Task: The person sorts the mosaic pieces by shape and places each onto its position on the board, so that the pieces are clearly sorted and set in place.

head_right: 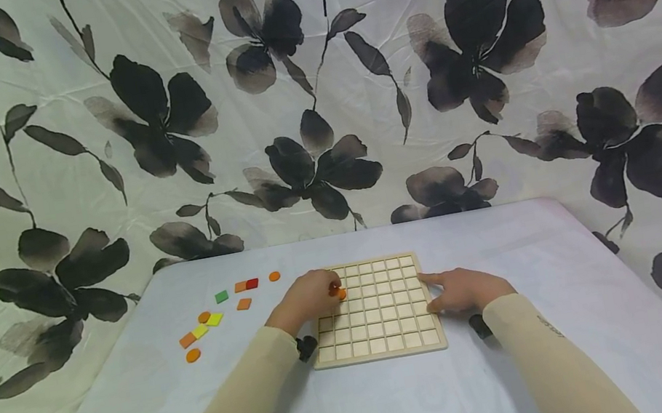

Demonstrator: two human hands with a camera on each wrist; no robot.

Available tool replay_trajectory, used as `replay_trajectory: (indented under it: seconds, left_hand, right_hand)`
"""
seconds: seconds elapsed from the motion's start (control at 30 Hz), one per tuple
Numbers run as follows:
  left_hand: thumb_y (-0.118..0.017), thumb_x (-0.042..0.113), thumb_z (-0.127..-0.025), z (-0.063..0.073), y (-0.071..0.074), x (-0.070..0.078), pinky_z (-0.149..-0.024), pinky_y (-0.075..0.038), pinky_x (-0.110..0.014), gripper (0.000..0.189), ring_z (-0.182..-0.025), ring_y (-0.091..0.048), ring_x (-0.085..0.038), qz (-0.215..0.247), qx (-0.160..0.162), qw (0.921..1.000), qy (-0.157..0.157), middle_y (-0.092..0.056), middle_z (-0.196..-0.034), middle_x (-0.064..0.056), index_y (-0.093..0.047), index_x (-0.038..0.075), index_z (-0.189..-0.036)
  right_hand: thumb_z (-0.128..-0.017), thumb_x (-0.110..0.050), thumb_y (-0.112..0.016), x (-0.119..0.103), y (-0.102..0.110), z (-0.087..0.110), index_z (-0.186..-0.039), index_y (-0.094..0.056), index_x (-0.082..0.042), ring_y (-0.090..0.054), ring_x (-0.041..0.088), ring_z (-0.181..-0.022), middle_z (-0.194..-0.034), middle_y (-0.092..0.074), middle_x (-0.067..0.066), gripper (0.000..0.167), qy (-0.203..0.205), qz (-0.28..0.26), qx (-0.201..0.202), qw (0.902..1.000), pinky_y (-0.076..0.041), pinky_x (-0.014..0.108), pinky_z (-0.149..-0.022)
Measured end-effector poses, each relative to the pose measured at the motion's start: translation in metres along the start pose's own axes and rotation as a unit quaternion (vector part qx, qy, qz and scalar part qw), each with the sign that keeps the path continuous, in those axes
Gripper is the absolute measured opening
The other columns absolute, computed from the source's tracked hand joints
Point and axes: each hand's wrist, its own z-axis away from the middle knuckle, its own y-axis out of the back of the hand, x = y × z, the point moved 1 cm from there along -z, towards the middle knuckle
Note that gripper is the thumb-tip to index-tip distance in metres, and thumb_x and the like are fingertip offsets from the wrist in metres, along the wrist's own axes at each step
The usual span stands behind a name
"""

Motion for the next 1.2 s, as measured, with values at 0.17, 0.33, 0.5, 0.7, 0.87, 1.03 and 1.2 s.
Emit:
replay_trajectory:
  seconds: [0.17, 0.33, 0.5, 0.7, 0.87, 1.03, 1.2]
  left_hand:
    - [-0.064, 0.015, -0.088, -0.004, -0.002, 0.005, -0.084, -0.052, -0.038, 0.014, -0.093, -0.064, -0.019, -0.009, 0.010, 0.9998, -0.014, -0.070, -0.100, -0.002, -0.069, 0.011, -0.100]
    - [-0.063, 0.012, -0.087, -0.008, -0.003, 0.009, -0.078, -0.050, -0.035, 0.004, -0.079, -0.058, -0.015, -0.013, 0.013, 0.9994, -0.029, -0.067, -0.087, 0.001, -0.067, 0.011, -0.089]
    - [-0.063, 0.013, -0.088, -0.012, -0.005, 0.012, -0.076, -0.048, -0.033, 0.004, -0.075, -0.053, -0.013, -0.014, 0.006, 0.9995, -0.028, -0.064, -0.083, 0.003, -0.065, 0.013, -0.085]
    - [-0.063, 0.014, -0.089, -0.018, -0.009, 0.014, -0.069, -0.047, -0.030, 0.006, -0.071, -0.052, -0.012, -0.025, 0.010, 0.9990, -0.035, -0.063, -0.080, 0.003, -0.064, 0.014, -0.083]
    - [-0.063, 0.014, -0.090, -0.022, -0.010, 0.018, -0.069, -0.049, -0.031, 0.006, -0.074, -0.056, -0.012, -0.026, 0.003, 0.9993, -0.027, -0.066, -0.084, 0.003, -0.066, 0.015, -0.085]
    - [-0.063, 0.015, -0.090, -0.024, -0.010, 0.019, -0.071, -0.051, -0.032, 0.005, -0.079, -0.059, -0.012, -0.024, -0.005, 0.9995, -0.019, -0.067, -0.088, 0.003, -0.066, 0.015, -0.086]
    - [-0.063, 0.014, -0.091, -0.027, -0.011, 0.020, -0.071, -0.051, -0.031, 0.006, -0.079, -0.061, -0.011, -0.019, -0.009, 0.9996, -0.018, -0.068, -0.088, 0.003, -0.068, 0.015, -0.088]
  right_hand:
    - [-0.086, -0.046, -0.064, 0.000, 0.000, 0.000, -0.152, -0.031, -0.027, -0.034, 0.046, -0.138, -0.149, -0.040, 0.024, 0.077, 0.000, -0.001, 0.000, 1.0000, -0.031, 0.063, -0.106]
    - [-0.086, -0.046, -0.064, 0.001, -0.001, -0.001, -0.152, -0.031, -0.027, -0.034, 0.047, -0.138, -0.149, -0.040, 0.024, 0.077, 0.002, -0.001, 0.001, 1.0000, -0.031, 0.063, -0.106]
    - [-0.086, -0.046, -0.064, 0.002, -0.002, -0.003, -0.152, -0.031, -0.027, -0.034, 0.046, -0.138, -0.149, -0.040, 0.024, 0.077, 0.005, 0.002, 0.000, 1.0000, -0.031, 0.063, -0.106]
    - [-0.086, -0.047, -0.064, 0.003, -0.002, -0.003, -0.152, -0.032, -0.027, -0.035, 0.046, -0.138, -0.148, -0.041, 0.023, 0.077, 0.007, 0.004, 0.004, 1.0000, -0.031, 0.063, -0.105]
    - [-0.085, -0.048, -0.064, 0.004, -0.003, -0.004, -0.152, -0.032, -0.028, -0.036, 0.046, -0.137, -0.148, -0.042, 0.023, 0.077, 0.007, 0.004, 0.004, 1.0000, -0.032, 0.063, -0.105]
    - [-0.085, -0.048, -0.064, 0.005, -0.004, -0.004, -0.152, -0.032, -0.028, -0.036, 0.045, -0.138, -0.149, -0.041, 0.022, 0.076, 0.007, 0.000, 0.004, 1.0000, -0.032, 0.063, -0.106]
    - [-0.085, -0.049, -0.064, 0.004, -0.003, -0.003, -0.152, -0.032, -0.029, -0.036, 0.045, -0.138, -0.148, -0.042, 0.022, 0.077, 0.007, 0.009, 0.007, 0.9999, -0.032, 0.063, -0.105]
